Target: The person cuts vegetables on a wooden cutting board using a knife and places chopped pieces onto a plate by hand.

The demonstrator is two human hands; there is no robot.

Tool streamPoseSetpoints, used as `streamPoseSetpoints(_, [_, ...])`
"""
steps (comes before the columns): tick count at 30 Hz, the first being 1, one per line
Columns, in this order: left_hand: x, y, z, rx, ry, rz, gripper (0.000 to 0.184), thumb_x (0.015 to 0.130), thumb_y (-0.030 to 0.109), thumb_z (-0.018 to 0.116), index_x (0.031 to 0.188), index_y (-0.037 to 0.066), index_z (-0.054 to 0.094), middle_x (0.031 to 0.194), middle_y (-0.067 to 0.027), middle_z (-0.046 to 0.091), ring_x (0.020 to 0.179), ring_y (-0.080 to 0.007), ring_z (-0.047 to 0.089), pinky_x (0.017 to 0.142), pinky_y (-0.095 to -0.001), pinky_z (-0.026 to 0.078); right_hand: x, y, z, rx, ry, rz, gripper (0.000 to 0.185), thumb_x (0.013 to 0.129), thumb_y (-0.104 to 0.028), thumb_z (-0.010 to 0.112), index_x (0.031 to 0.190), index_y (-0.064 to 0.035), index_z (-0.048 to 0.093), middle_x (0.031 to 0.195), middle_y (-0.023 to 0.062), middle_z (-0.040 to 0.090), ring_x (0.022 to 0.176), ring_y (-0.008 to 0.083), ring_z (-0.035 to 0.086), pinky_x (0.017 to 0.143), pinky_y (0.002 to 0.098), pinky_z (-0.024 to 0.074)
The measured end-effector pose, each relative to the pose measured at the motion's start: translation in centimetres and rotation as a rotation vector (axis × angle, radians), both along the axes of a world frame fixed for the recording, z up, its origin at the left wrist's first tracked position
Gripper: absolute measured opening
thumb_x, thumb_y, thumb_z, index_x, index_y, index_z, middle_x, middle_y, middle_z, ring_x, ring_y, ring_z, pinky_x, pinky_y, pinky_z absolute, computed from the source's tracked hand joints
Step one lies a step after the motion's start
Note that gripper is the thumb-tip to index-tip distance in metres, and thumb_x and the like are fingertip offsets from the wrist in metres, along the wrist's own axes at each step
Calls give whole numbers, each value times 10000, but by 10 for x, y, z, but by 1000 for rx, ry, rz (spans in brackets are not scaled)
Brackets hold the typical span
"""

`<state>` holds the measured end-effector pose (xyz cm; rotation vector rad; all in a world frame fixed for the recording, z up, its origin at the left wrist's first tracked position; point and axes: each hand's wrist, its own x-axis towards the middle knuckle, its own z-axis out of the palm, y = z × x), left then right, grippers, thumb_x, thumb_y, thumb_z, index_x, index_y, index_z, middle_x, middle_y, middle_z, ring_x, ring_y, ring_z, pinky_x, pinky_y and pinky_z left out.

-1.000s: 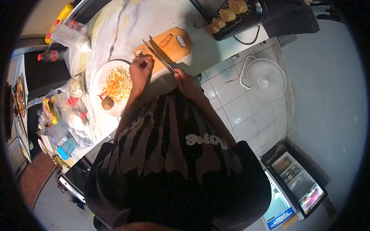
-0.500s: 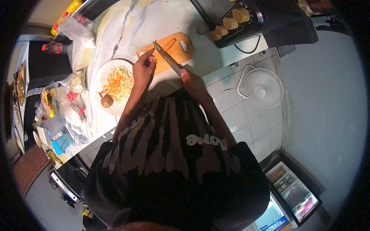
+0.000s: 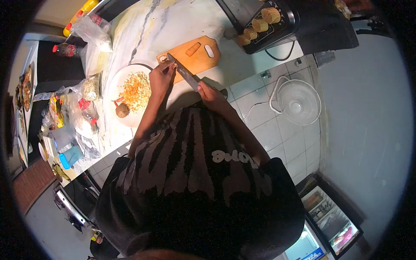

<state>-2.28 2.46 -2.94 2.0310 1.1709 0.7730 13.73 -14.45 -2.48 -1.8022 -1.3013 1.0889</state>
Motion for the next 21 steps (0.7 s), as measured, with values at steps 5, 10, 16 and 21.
streamPoseSetpoints(5, [-38, -15, 22, -110, -71, 150, 218, 930, 106, 665, 1120, 63, 761, 1044, -206, 735, 906, -311, 736, 802, -356, 568, -11, 17, -4, 18, 58, 90, 294, 1070, -289, 447, 1207, -37, 511, 938, 262, 607, 903, 465, 617, 785, 500, 487])
streamPoseSetpoints(10, [-88, -49, 40, 135, 97, 156, 398, 950, 265, 668, 1319, 117, 664, 1281, -201, 627, 1182, -371, 583, 1012, -439, 471, -36, 44, 30, -204, 290, 220, 317, 1093, -365, 430, 1190, -76, 519, 716, -1, 490, 600, 91, 484, 559, 274, 419])
streamPoseSetpoints(16, [-116, -79, 22, 212, 398, 191, 768, 933, 598, 582, 1553, 178, 410, 1593, -263, 269, 1445, -539, 192, 1177, -655, 119, -48, 60, 45, -386, 271, 354, 291, 1081, -347, 445, 1203, -94, 521, 718, 36, 507, 560, 131, 501, 538, 309, 437])
streamPoseSetpoints(21, [-118, -76, 9, 188, 461, 359, 826, 941, 608, 570, 1562, 102, 370, 1611, -286, 215, 1449, -536, 170, 1174, -653, 116, -36, 54, 47, -433, 350, 405, 306, 1076, -343, 476, 1209, -77, 547, 770, 79, 569, 586, 200, 549, 587, 347, 471])
